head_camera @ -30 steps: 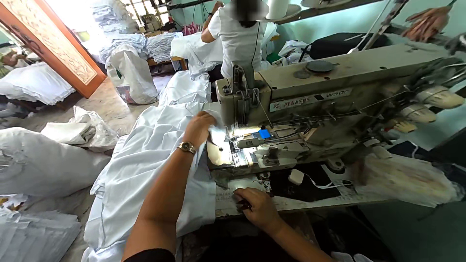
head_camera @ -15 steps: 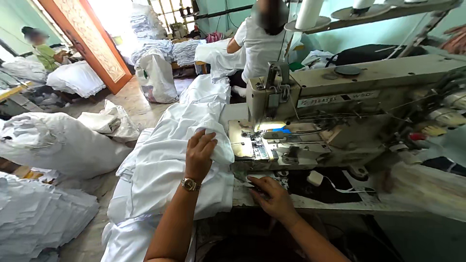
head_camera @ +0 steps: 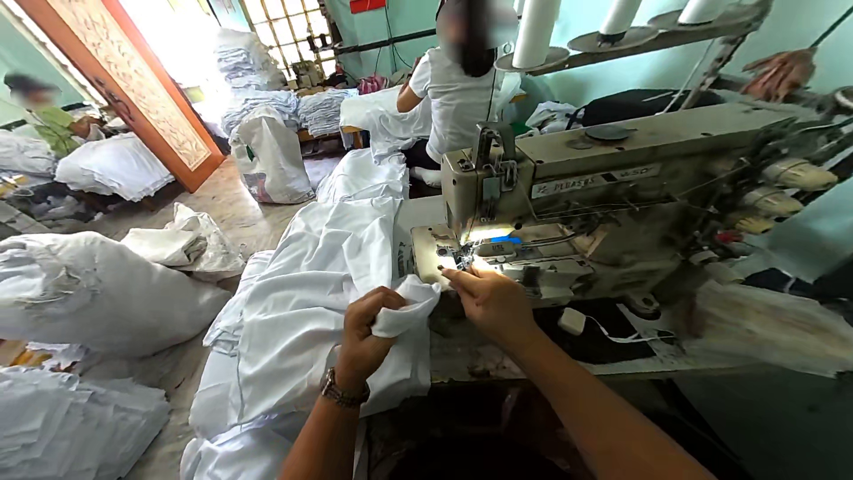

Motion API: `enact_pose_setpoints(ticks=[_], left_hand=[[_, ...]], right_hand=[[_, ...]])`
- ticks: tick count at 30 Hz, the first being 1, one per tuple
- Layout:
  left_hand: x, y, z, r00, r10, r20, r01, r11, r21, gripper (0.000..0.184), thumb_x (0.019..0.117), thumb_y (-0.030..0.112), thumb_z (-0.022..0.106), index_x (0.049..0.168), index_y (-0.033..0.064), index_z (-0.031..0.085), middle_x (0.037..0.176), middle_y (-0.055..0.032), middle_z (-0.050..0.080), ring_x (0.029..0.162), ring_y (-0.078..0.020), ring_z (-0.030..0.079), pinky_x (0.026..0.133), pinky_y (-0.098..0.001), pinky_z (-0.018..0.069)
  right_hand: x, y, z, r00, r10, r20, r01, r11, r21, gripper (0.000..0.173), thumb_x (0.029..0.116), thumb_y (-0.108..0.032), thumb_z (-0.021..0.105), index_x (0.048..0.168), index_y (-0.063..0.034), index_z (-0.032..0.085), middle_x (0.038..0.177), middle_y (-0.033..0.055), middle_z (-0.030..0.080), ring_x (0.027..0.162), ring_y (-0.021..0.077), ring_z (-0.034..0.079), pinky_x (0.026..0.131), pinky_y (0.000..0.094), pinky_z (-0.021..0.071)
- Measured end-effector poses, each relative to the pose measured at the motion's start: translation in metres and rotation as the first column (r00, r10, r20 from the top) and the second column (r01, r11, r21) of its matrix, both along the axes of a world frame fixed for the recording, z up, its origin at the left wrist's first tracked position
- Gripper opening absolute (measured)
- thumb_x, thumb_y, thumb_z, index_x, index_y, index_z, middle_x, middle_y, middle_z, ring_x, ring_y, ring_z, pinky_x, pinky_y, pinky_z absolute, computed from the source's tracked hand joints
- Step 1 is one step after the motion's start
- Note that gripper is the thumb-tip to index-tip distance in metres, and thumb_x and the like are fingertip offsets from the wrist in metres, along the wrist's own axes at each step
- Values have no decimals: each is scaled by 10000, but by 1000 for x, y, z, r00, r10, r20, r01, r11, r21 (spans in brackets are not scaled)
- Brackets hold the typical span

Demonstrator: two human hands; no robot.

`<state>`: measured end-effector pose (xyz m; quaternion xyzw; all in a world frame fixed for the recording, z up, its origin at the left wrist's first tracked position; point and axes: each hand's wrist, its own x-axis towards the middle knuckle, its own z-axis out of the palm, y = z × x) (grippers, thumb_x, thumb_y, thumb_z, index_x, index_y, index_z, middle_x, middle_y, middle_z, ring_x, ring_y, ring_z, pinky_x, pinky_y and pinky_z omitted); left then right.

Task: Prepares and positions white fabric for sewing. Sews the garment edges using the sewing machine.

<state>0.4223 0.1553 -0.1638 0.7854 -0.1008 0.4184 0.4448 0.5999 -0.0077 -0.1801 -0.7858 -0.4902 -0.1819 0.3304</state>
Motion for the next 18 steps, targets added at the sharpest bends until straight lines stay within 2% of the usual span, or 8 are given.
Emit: enact_pose_setpoints(ticks=[2, 5, 8, 10, 13, 15, 17, 18], left_hand=[[-14, -5, 11, 992, -104, -75, 104, 995, -10, 232, 1001, 225, 590, 950, 23, 693, 971, -50, 703, 962, -94, 666, 869, -281, 561], [-21, -3, 10, 991, 6, -137, 5, 997, 79, 230, 993, 172, 565, 972, -15, 697, 971, -80, 712, 942, -102, 675, 858, -290, 568], [-24, 1, 5, 985, 128, -115, -131, 991, -12, 184, 978, 131, 558, 978, 16, 702, 929, -22, 702, 878, -65, 665, 802, -272, 572], [-26, 1, 4, 985, 131, -113, -136, 990, -42, 172, 973, 122, 562, 984, 21, 702, 929, -11, 699, 872, -63, 663, 796, -268, 571], [-25, -4, 1, 992, 46, -120, -55, 996, -71, 193, 993, 145, 549, 1002, 27, 701, 952, -11, 704, 889, -66, 664, 805, -271, 570], [-24, -6, 0, 994, -68, -83, 54, 986, -157, 242, 1029, 242, 529, 1007, 87, 714, 946, 33, 701, 893, -43, 658, 812, -257, 561], [-27, -5, 4, 976, -217, 3, 209, 938, -276, 359, 1042, 419, 494, 923, 165, 718, 894, 70, 690, 889, -45, 646, 824, -246, 531], [-32, -2, 6, 956, -290, 51, 292, 911, -292, 408, 1044, 455, 473, 857, 161, 685, 847, 62, 671, 859, -58, 639, 802, -243, 520]], right_hand=[[-2, -9, -6, 996, 9, -84, -8, 1000, 14, 273, 1010, -259, 566, 1175, -217, 779, 882, 97, 714, 748, 271, 693, 629, 484, 568], [-3, -12, -15, 990, 10, -143, -11, 1000, -5, 287, 978, -269, 630, 1225, -204, 759, 933, 117, 707, 785, 277, 690, 664, 492, 571], [-7, -20, -1, 990, -10, -138, 3, 999, -49, 274, 957, -236, 671, 1211, -193, 764, 950, 121, 694, 781, 280, 690, 664, 501, 572], [-10, -23, 5, 994, -20, -109, 16, 999, -38, 267, 957, -231, 677, 1206, -197, 768, 937, 116, 664, 746, 269, 670, 627, 478, 561], [-10, -12, 4, 997, 7, -82, -14, 997, -76, 264, 970, -203, 665, 1215, -182, 762, 934, 147, 685, 782, 325, 691, 643, 526, 565], [-8, -4, 4, 994, 28, -110, -43, 990, -134, 242, 1000, -214, 621, 1190, -194, 770, 910, 137, 692, 778, 322, 695, 653, 541, 561], [-9, -4, 3, 992, 16, -121, -22, 998, -55, 239, 1012, -234, 591, 1155, -203, 781, 865, 112, 680, 726, 287, 681, 616, 518, 557], [-10, -6, 3, 989, 12, -145, -10, 1000, 15, 244, 1014, -247, 589, 1160, -200, 778, 874, 103, 680, 721, 269, 676, 619, 504, 561]])
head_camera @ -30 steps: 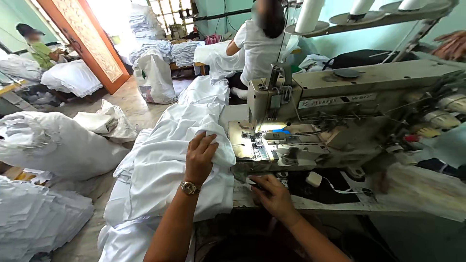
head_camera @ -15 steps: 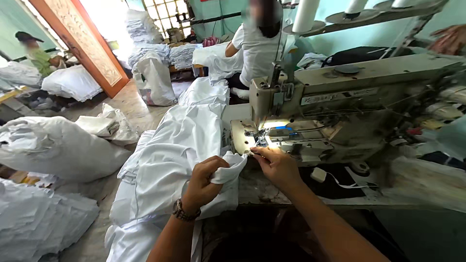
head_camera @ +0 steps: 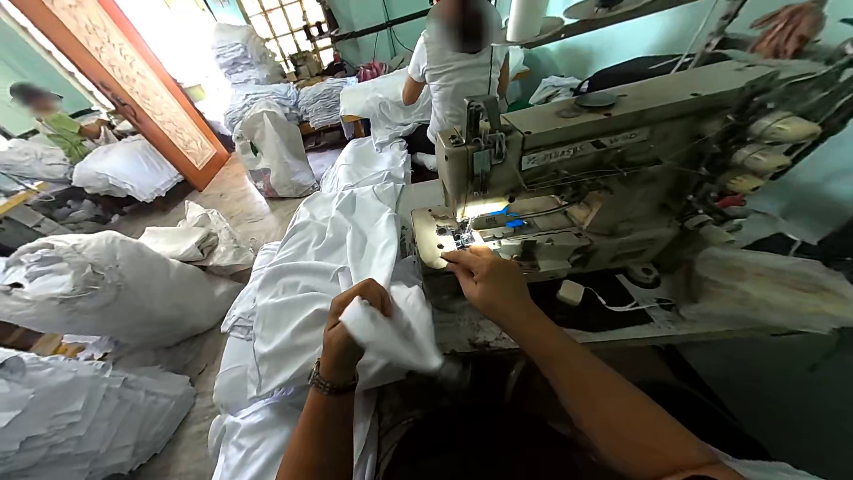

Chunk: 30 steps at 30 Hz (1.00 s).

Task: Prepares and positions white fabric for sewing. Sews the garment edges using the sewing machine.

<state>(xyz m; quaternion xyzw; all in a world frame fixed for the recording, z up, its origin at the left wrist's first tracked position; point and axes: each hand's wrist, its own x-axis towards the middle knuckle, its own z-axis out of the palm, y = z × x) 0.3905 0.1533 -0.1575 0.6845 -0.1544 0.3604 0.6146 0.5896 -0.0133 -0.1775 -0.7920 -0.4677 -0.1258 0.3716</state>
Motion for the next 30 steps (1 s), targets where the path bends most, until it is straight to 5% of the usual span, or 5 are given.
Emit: enact_pose_setpoints(ticks=[9, 15, 20, 24, 30], left_hand=[[-88, -64, 46, 808, -587, -56, 582, 809, -77, 373, 1030, 344, 528, 775, 95, 638, 755, -17, 653, 712, -102, 628, 686, -274, 527], [-132, -81, -36, 720, 45, -692, -103, 994, -43, 493, 982, 308, 612, 1372, 11, 559, 1029, -38, 718, 865, -77, 667, 781, -263, 566], [-178, -62, 9, -132, 978, -163, -798, -7, 602, 376, 894, 83, 655, 1077, -240, 598, 1073, -357, 661, 1061, -369, 666, 968, -505, 506], [-128, -20, 49, -276, 891, -361, -837, -38, 547, 319, 942, -27, 561, 1102, -303, 554, 1099, -371, 645, 1040, -280, 635, 951, -329, 464], [15, 116, -20, 389, 836, -388, -516, 547, 659, 520, 1112, 301, 425, 1588, 105, 352, 1538, -176, 497, 1366, -346, 538, 1144, -535, 422]], right_hand=[[-67, 52, -25, 875, 482, -38, -481, 862, -158, 425, 874, -193, 713, 1294, -134, 682, 985, 201, 676, 779, 366, 695, 637, 546, 573], [-52, 69, 39, 899, 297, 322, -402, 851, 337, 274, 832, -58, 700, 1103, -41, 741, 951, 162, 658, 780, 293, 672, 606, 434, 569], [-80, -1, 51, 770, 554, 317, -623, 761, 181, 240, 901, -168, 624, 1100, -112, 746, 904, 78, 725, 820, 203, 702, 684, 362, 580], [-90, -12, 79, 367, 847, -384, -683, 526, 507, 133, 1010, -198, 629, 979, -100, 713, 829, -98, 686, 753, -72, 625, 695, 122, 537], [-74, 19, 13, 221, 184, -958, -350, 932, 98, 459, 1080, -417, 493, 1300, -28, 599, 1037, 103, 705, 913, 162, 696, 830, 389, 597]])
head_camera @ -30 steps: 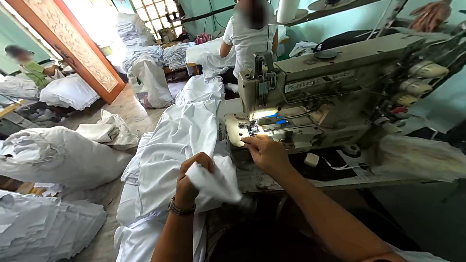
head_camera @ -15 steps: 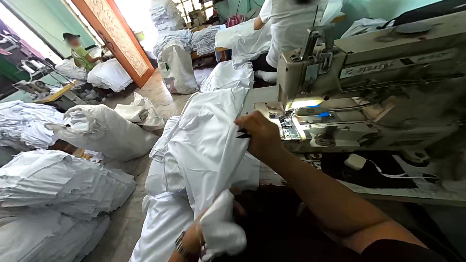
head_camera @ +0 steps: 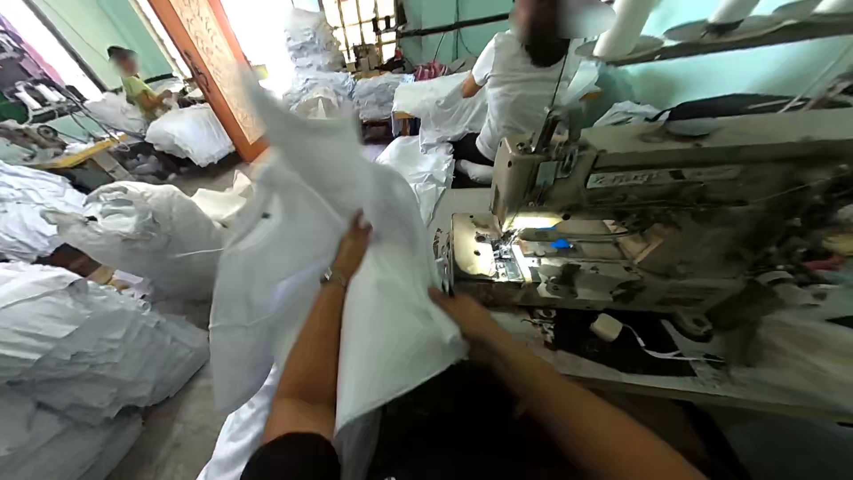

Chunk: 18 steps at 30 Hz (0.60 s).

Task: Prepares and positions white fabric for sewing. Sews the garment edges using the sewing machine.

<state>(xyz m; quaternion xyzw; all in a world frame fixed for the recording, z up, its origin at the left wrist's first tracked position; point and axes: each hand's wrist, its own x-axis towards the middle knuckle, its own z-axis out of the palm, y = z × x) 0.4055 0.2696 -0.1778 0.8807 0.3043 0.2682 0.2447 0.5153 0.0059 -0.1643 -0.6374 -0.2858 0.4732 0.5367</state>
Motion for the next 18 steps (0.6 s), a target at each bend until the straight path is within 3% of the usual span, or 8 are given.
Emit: enact_pose_setpoints(ticks=[2, 4, 6, 7, 9, 12, 14, 18], left_hand=[[25, 6, -61, 996, -47, -81, 52, 997, 63, 536, 1066, 363, 497, 1536, 107, 466, 1488, -149, 558, 1388, -332, 515, 1182, -581, 343], [29, -12, -63, 985, -82, -153, 90, 995, 44, 510, 1034, 341, 554, 1474, 84, 552, 1492, -144, 557, 1435, -320, 468, 1230, -572, 265], [18, -40, -65, 994, -96, -43, 95, 995, -19, 446, 1023, 294, 583, 1389, 41, 618, 1430, -156, 606, 1383, -307, 525, 1209, -538, 322], [12, -56, -68, 994, -96, 46, 98, 994, -50, 408, 1017, 276, 590, 1334, 27, 650, 1372, -150, 643, 1316, -279, 581, 1158, -491, 405], [-1, -97, -73, 967, -134, 215, 166, 977, -135, 334, 1024, 238, 580, 1225, -10, 678, 1125, -127, 712, 994, -187, 685, 891, -368, 569], [-14, -160, -82, 918, -296, 266, 348, 920, -180, 397, 977, 273, 662, 1239, -25, 642, 876, -70, 707, 738, -123, 673, 704, -328, 593], [-21, -185, -84, 929, -349, 123, 364, 922, -129, 646, 877, 396, 784, 1356, 11, 584, 921, -70, 724, 820, -172, 693, 812, -423, 587], [-26, -185, -77, 891, -427, 158, 439, 897, -53, 444, 893, 70, 700, 1327, 15, 621, 1036, -112, 724, 817, -158, 697, 773, -335, 608]], right_hand=[[4, 0, -47, 998, -59, 9, 59, 985, -160, 561, 1058, -488, 512, 1329, -5, 600, 1138, 176, 694, 1018, 246, 687, 913, 472, 561], [8, -6, -66, 992, -129, -4, 128, 987, -100, 505, 1059, -419, 548, 1352, -8, 569, 1149, 166, 688, 1019, 224, 688, 915, 436, 568], [14, -13, -71, 985, -163, 63, 163, 987, -6, 425, 1051, -334, 583, 1324, -8, 566, 1095, 134, 672, 956, 178, 667, 868, 384, 566], [17, -13, -76, 978, -186, 94, 183, 982, 36, 373, 1041, -305, 601, 1261, -5, 586, 1015, 110, 662, 879, 152, 654, 807, 356, 565], [20, -14, -85, 972, -215, 97, 208, 975, 79, 305, 1043, -284, 597, 1154, -1, 615, 891, 73, 633, 771, 123, 620, 728, 329, 546], [18, -16, -85, 980, -199, 9, 196, 972, 129, 344, 1080, -315, 518, 1147, 0, 640, 882, 75, 688, 777, 125, 681, 745, 332, 593], [12, -19, -86, 984, -174, -42, 178, 973, 149, 392, 1100, -333, 465, 1171, 9, 642, 907, 89, 710, 808, 137, 704, 774, 339, 609], [9, -28, -87, 978, -209, 23, 199, 955, 222, 353, 1093, -315, 476, 1133, -6, 640, 880, 56, 680, 801, 106, 675, 764, 305, 585]])
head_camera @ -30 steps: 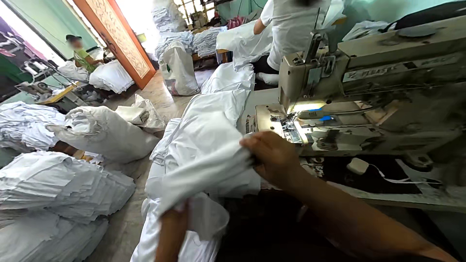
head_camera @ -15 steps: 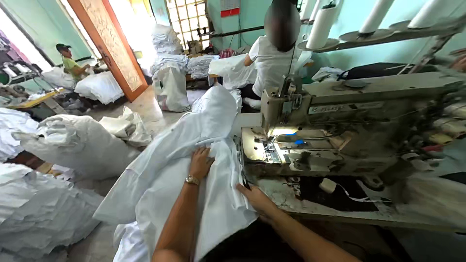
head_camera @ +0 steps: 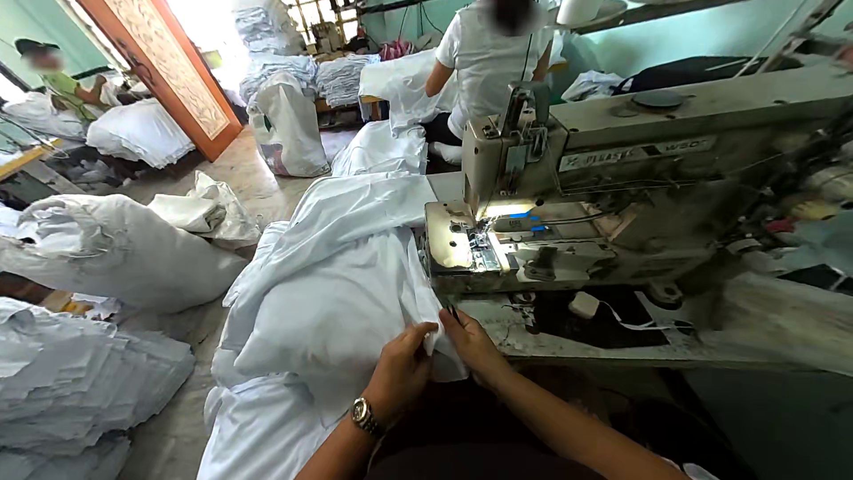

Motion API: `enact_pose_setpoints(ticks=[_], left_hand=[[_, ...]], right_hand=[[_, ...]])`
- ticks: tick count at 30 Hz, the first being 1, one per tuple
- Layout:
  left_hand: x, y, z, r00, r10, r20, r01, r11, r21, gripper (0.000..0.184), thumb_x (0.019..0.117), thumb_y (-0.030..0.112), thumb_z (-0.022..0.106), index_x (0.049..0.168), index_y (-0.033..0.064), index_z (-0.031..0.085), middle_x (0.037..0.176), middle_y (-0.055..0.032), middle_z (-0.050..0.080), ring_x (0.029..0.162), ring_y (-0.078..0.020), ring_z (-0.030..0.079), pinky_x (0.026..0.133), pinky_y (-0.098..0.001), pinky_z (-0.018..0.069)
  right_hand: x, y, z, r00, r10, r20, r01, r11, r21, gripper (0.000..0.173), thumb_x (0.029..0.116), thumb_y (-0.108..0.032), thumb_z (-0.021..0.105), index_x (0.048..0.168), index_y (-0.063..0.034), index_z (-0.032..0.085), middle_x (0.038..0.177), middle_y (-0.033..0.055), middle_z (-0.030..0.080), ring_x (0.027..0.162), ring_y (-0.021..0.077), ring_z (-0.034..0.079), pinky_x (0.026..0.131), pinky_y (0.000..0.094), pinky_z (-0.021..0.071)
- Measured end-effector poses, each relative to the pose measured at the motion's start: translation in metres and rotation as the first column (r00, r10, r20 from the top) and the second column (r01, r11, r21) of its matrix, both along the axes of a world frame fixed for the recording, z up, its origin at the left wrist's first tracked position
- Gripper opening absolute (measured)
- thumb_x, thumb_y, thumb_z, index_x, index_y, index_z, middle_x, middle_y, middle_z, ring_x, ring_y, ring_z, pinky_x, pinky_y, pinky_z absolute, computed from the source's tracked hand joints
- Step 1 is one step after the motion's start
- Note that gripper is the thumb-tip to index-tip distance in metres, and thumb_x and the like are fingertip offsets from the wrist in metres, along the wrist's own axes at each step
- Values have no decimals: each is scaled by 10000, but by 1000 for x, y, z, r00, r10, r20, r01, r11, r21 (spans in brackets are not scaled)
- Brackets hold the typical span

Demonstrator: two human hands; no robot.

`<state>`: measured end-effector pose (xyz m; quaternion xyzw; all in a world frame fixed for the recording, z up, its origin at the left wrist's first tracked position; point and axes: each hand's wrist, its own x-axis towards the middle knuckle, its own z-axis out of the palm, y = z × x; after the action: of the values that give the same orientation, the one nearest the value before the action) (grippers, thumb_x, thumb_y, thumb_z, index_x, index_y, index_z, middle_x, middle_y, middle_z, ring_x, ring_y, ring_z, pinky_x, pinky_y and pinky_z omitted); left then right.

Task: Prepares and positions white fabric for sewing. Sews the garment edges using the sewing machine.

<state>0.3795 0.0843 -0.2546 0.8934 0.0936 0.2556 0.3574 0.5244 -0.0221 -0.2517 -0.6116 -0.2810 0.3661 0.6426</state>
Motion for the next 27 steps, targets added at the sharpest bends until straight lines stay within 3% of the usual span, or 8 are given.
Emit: enact_pose_setpoints(ticks=[5, 8, 11, 13, 18, 21, 24, 27], left_hand=[[0, -4, 12, 988, -57, 145, 37, 989, 140, 266, 955, 115, 634, 1192, 44, 729, 902, -90, 679, 757, -116, 645, 712, -247, 571], [8, -15, 12, 967, -97, 235, 77, 992, 95, 305, 1003, 190, 644, 1263, 38, 690, 1053, -114, 683, 953, -144, 660, 880, -286, 570], [10, -27, 4, 931, -127, 343, 124, 992, 31, 412, 969, 154, 648, 1351, 47, 537, 1200, -130, 650, 1108, -169, 637, 1002, -335, 526], [5, -28, -6, 943, -79, 323, 45, 993, 111, 592, 912, 257, 748, 1420, 153, 463, 1394, -108, 576, 1291, -186, 567, 1095, -362, 475], [-47, 12, -19, 925, 341, 165, -379, 816, 436, 630, 849, 286, 738, 1437, 129, 577, 1471, -262, 514, 1351, -447, 500, 1111, -625, 391], [-99, 35, 9, 846, 522, 106, -516, 753, 408, 413, 835, 85, 666, 1225, -47, 686, 1224, -321, 635, 1159, -525, 598, 986, -666, 471], [-113, 23, 45, 839, 503, 206, -543, 760, 358, 208, 871, -4, 526, 948, -143, 661, 929, -262, 674, 931, -292, 679, 885, -415, 542], [-97, -10, 60, 969, 206, 136, -217, 973, 73, 259, 993, 59, 508, 1127, -142, 603, 1064, -135, 699, 1016, 0, 649, 930, -189, 525]], right_hand=[[6, -28, -6, 996, 76, -38, -73, 993, 89, 427, 1082, -463, 433, 1108, -79, 617, 736, -47, 595, 554, 30, 529, 503, 201, 467], [3, -39, -2, 979, 195, 56, -202, 964, 172, 642, 919, -659, 617, 1219, -91, 602, 899, -86, 687, 699, -16, 622, 582, 185, 528], [-1, -40, 12, 975, 184, 125, -208, 954, 218, 421, 921, -224, 760, 1243, -1, 605, 1039, -14, 734, 922, 33, 704, 841, 245, 605], [3, -39, 17, 983, 108, 147, -138, 969, 204, 202, 942, -98, 704, 1123, -14, 677, 942, -12, 735, 843, 26, 693, 789, 230, 593], [17, -52, 62, 997, -38, 67, 14, 943, 333, 59, 1001, -164, 650, 1026, -117, 675, 798, -104, 680, 584, -40, 567, 517, 145, 479], [21, -59, 75, 998, -57, -30, 65, 900, 432, 50, 1022, -163, 621, 1027, -131, 659, 811, -98, 686, 594, -29, 574, 539, 153, 496], [19, -59, 79, 985, -32, -170, 102, 900, 423, 53, 1019, -145, 616, 1035, -117, 658, 834, -69, 710, 622, -13, 605, 541, 160, 494], [24, -62, 82, 967, 27, -253, 79, 913, 400, 100, 990, -97, 648, 1090, -100, 646, 857, -43, 723, 645, 8, 628, 542, 170, 501]])
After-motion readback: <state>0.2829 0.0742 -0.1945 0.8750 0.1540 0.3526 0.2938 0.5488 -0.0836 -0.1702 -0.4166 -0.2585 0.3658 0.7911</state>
